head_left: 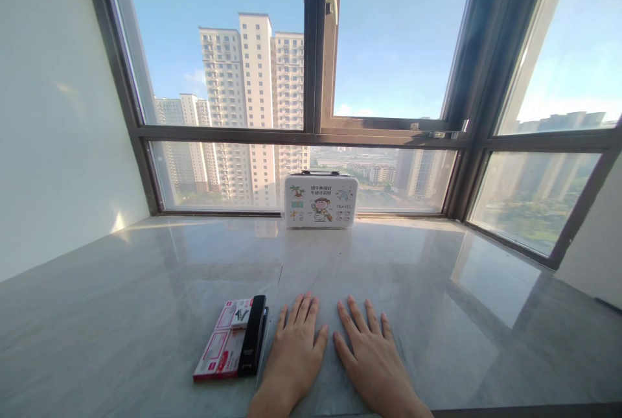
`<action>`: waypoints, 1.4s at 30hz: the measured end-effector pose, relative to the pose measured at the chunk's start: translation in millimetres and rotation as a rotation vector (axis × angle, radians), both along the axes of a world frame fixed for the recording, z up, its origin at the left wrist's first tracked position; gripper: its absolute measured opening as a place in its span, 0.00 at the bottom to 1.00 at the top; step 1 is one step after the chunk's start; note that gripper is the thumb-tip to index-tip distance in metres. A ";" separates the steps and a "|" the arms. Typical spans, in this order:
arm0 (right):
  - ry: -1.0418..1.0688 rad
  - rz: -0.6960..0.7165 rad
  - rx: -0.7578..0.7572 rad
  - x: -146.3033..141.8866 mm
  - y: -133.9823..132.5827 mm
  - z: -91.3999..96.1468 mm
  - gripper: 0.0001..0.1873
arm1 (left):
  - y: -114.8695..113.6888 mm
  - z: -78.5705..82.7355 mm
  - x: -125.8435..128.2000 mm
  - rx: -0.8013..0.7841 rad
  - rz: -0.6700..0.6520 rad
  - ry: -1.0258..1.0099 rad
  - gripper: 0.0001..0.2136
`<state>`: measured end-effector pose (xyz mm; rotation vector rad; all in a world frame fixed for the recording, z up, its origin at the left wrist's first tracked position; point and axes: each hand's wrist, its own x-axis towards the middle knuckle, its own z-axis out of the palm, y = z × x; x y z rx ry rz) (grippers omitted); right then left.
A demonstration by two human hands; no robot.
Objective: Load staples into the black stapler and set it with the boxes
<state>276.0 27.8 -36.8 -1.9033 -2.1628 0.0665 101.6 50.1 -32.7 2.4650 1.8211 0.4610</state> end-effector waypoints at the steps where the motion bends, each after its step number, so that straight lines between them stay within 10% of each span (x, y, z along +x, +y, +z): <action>1: -0.002 0.000 0.000 -0.2 -0.1 -0.1 0.34 | -0.1 0.1 -0.2 0.001 -0.002 -0.001 0.27; 42: 0.010 0.001 -0.012 -0.3 -0.6 3.0 0.33 | -0.6 2.7 -0.1 0.000 -0.008 0.000 0.27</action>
